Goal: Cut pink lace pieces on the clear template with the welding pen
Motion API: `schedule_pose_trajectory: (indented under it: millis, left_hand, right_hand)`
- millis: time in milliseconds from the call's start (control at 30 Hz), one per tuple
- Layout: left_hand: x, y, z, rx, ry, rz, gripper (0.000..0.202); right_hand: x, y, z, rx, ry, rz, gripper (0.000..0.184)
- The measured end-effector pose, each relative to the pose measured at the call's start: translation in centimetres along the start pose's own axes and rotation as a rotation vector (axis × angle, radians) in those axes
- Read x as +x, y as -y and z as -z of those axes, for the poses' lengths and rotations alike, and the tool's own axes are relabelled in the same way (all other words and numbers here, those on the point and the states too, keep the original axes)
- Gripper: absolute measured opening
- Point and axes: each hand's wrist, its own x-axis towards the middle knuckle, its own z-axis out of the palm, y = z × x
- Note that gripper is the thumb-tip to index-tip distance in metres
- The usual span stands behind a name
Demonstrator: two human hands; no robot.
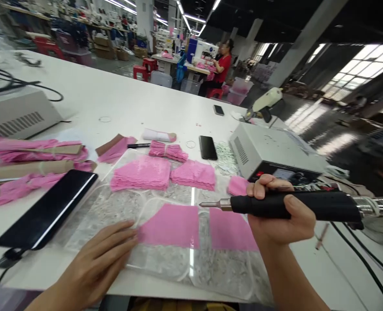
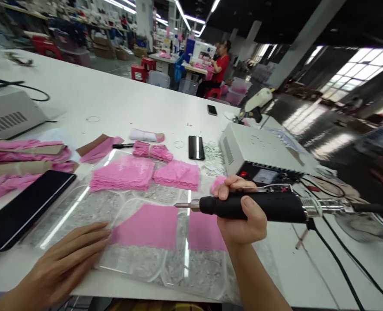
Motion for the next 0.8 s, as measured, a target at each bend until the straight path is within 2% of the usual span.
schedule_pose_trajectory:
  millis: [100,200,300,400,567,800]
  left_hand:
    - [1.8,-1.4,-1.4,0.064,-0.002,-0.04,0.037]
    - [5.4,-4.3,-3.8,0.105,0.025,-0.167,0.031]
    - [9.0,-7.3,-7.0,0.063,0.03,-0.229,0.027]
    - [11.0,-9.5,-9.7,0.081,0.101,-0.25,0.026]
    - [11.2,-11.3,-12.0,0.062,0.163,-0.287,0.029]
    - [10.7,-11.5,-12.8,0.045,0.185,-0.326,0.032]
  right_hand:
    - [0.4,0.6,3.6,-0.06,-0.059,0.019,0.016]
    - [0.1,0.2,6.2,-0.087,-0.103,0.012,0.016]
    - [-0.3,-0.3,7.3,-0.069,-0.104,-0.012,0.016]
    - [-0.4,-0.5,7.6,-0.032,-0.083,-0.048,0.015]
    - [-0.1,-0.7,7.4,-0.016,-0.02,-0.074,0.013]
    - [-0.3,-1.5,6.6,-0.011,-0.009,-0.111,0.012]
